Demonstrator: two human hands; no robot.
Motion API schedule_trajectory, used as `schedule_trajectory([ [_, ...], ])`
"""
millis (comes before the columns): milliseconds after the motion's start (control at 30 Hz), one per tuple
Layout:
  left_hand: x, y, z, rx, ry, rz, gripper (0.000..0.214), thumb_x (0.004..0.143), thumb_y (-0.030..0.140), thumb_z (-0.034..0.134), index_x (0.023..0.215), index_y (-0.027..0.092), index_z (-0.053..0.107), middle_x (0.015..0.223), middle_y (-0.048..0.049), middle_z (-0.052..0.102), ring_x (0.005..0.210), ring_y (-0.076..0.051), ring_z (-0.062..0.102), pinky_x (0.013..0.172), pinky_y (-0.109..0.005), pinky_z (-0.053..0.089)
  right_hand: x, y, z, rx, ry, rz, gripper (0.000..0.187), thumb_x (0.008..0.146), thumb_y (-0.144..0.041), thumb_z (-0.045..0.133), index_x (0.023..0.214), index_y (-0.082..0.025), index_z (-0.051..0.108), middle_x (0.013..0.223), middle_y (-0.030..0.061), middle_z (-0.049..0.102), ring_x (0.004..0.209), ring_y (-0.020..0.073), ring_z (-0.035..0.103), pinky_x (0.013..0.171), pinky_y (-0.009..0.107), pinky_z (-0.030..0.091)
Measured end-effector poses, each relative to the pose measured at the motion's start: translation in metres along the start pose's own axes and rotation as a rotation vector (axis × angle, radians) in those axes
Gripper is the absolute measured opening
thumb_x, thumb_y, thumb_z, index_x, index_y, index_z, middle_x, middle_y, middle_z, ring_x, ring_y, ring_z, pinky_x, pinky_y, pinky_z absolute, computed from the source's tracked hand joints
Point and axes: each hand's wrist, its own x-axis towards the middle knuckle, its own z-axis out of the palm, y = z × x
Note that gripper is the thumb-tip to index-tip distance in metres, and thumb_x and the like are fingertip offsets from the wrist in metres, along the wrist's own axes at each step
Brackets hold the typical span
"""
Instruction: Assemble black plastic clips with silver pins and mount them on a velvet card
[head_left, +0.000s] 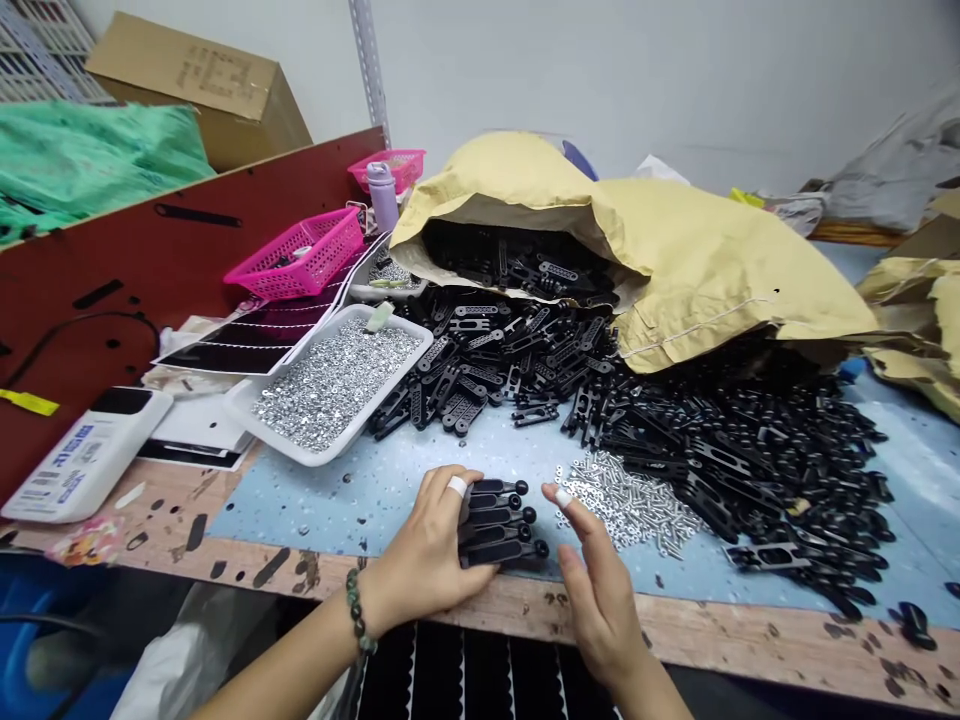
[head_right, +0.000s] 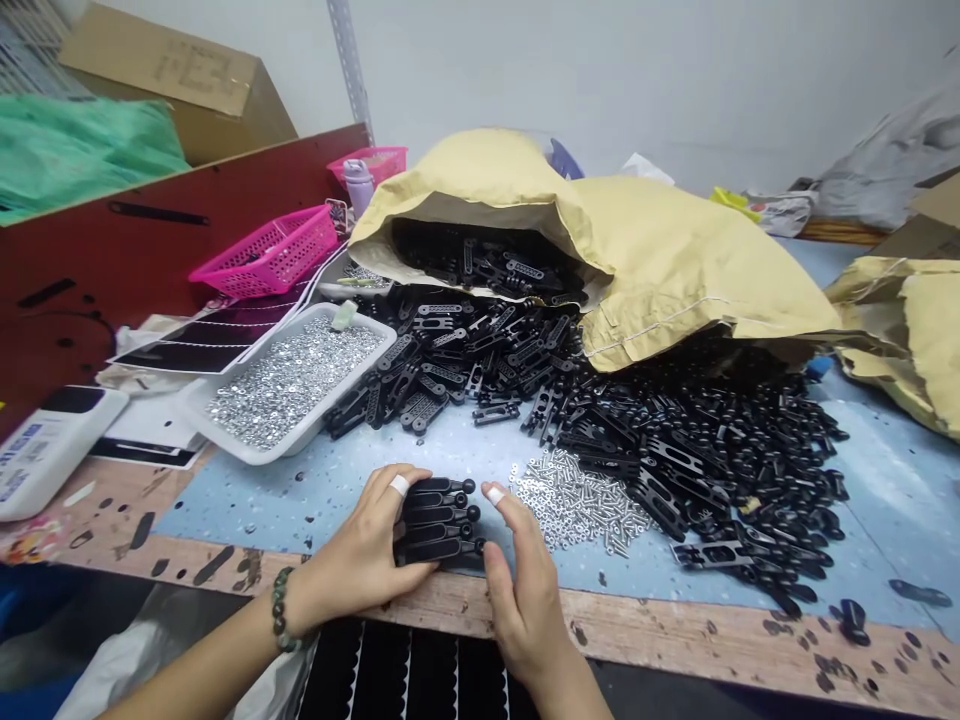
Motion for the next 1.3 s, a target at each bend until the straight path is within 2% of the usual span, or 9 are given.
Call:
schedule_trajectory([
  [200, -0.007, 0.015, -0.012, -1.062, -0.433, -0.680, 0.036, 0.066, 0.032, 0.073, 0.096, 0.016, 0.061, 0.090, -0.0027, 0.064, 0.086, -0.018, 0.061, 0.076, -0.030, 0.049, 0.033, -0.009, 0.008, 0.186, -0.054, -0.173, 0.052, 0.095, -0.057, 0.026, 0.128, -0.022, 0.046, 0.108, 0.0115, 0.063, 0.088, 0.0238, 0.064, 0.072, 0.039, 0.053],
  [333, -0.011, 0.015, -0.009, -1.416, -0.367, -0.993, 0.031, 0.071, 0.039, 0.072, 0.086, 0.013, 0.064, 0.080, -0.0039, 0.064, 0.070, -0.013, 0.060, 0.053, -0.019, 0.045, 0.043, -0.017, 0.026, 0.096, -0.020, 0.031, 0.033, 0.097, -0.041, 0.034, 0.091, -0.021, 0.059, 0.069, 0.0014, 0.060, 0.057, 0.0152, 0.055, 0.057, 0.027, 0.044],
  [433, -0.015, 0.010, -0.017, -1.405, -0.342, -0.891, 0.044, 0.087, 0.053, 0.050, 0.106, 0.015, 0.063, 0.099, -0.0102, 0.067, 0.089, -0.021, 0.064, 0.067, -0.030, 0.053, 0.051, -0.012, 0.036, -0.074, -0.015, 0.276, 0.037, 0.096, -0.038, 0.035, 0.068, -0.021, 0.054, 0.056, -0.0026, 0.050, 0.052, 0.0134, 0.049, 0.051, 0.024, 0.037],
  [633, -0.027, -0.013, -0.034, -0.473, 0.123, -0.547, 0.046, 0.090, 0.042, 0.044, 0.131, 0.022, 0.048, 0.137, -0.0112, 0.049, 0.126, -0.027, 0.046, 0.097, -0.046, 0.045, 0.058, 0.004, 0.047, -0.305, -0.016, 0.374, 0.034, 0.088, -0.033, 0.049, 0.056, -0.023, 0.050, 0.048, -0.0018, 0.046, 0.047, 0.0159, 0.045, 0.049, 0.026, 0.031],
  [833, -0.032, -0.003, -0.036, -0.367, -0.048, -0.310, 0.043, 0.089, 0.022, 0.034, 0.123, 0.028, 0.058, 0.130, -0.0018, 0.057, 0.122, -0.023, 0.050, 0.100, -0.043, 0.043, 0.054, -0.018, 0.033, -0.228, 0.086, 0.059, 0.021, 0.089, -0.027, 0.048, 0.103, -0.020, 0.060, 0.109, 0.0123, 0.057, 0.100, 0.0261, 0.053, 0.083, 0.040, 0.045],
  [1000, -0.022, 0.027, -0.039, -0.448, -0.195, -0.281, 0.033, 0.086, 0.027, 0.041, 0.104, 0.023, 0.068, 0.103, -0.0029, 0.069, 0.107, -0.026, 0.058, 0.094, -0.043, 0.048, 0.050, -0.055, 0.020, 0.105, -0.265, -0.095, 0.039, 0.087, -0.017, 0.053, 0.125, -0.025, 0.046, 0.100, 0.0040, 0.059, 0.085, 0.0171, 0.057, 0.076, 0.031, 0.049],
  [1100, -0.024, 0.026, -0.028, -0.485, -0.037, -0.378, 0.037, 0.090, 0.033, 0.041, 0.120, 0.021, 0.059, 0.115, -0.0062, 0.065, 0.112, -0.027, 0.056, 0.097, -0.044, 0.046, 0.042, -0.058, 0.010, 0.148, -0.233, -0.128, 0.025, 0.090, -0.014, 0.049, 0.112, -0.025, 0.053, 0.087, 0.0020, 0.059, 0.077, 0.0158, 0.057, 0.069, 0.029, 0.048],
  [1200, -0.034, 0.016, -0.006, -0.251, 0.196, -0.356, 0.058, 0.088, 0.042, 0.050, 0.141, 0.024, 0.036, 0.139, -0.0092, 0.046, 0.129, -0.030, 0.042, 0.107, -0.050, 0.036, 0.032, -0.047, -0.007, 0.266, -0.078, 0.070, 0.013, 0.091, -0.023, 0.053, 0.102, -0.025, 0.058, 0.081, 0.0005, 0.058, 0.073, 0.0149, 0.057, 0.064, 0.027, 0.047],
  [1300, -0.043, 0.009, 0.017, 0.174, 0.161, -0.147, 0.095, 0.075, 0.042, 0.070, 0.149, 0.026, 0.013, 0.154, -0.0121, 0.019, 0.139, -0.038, 0.021, 0.110, -0.060, 0.025, 0.024, -0.031, -0.019, 0.433, -0.065, 0.373, 0.014, 0.085, -0.034, 0.063, 0.092, -0.023, 0.062, 0.074, -0.0005, 0.058, 0.066, 0.0138, 0.057, 0.058, 0.024, 0.047],
])
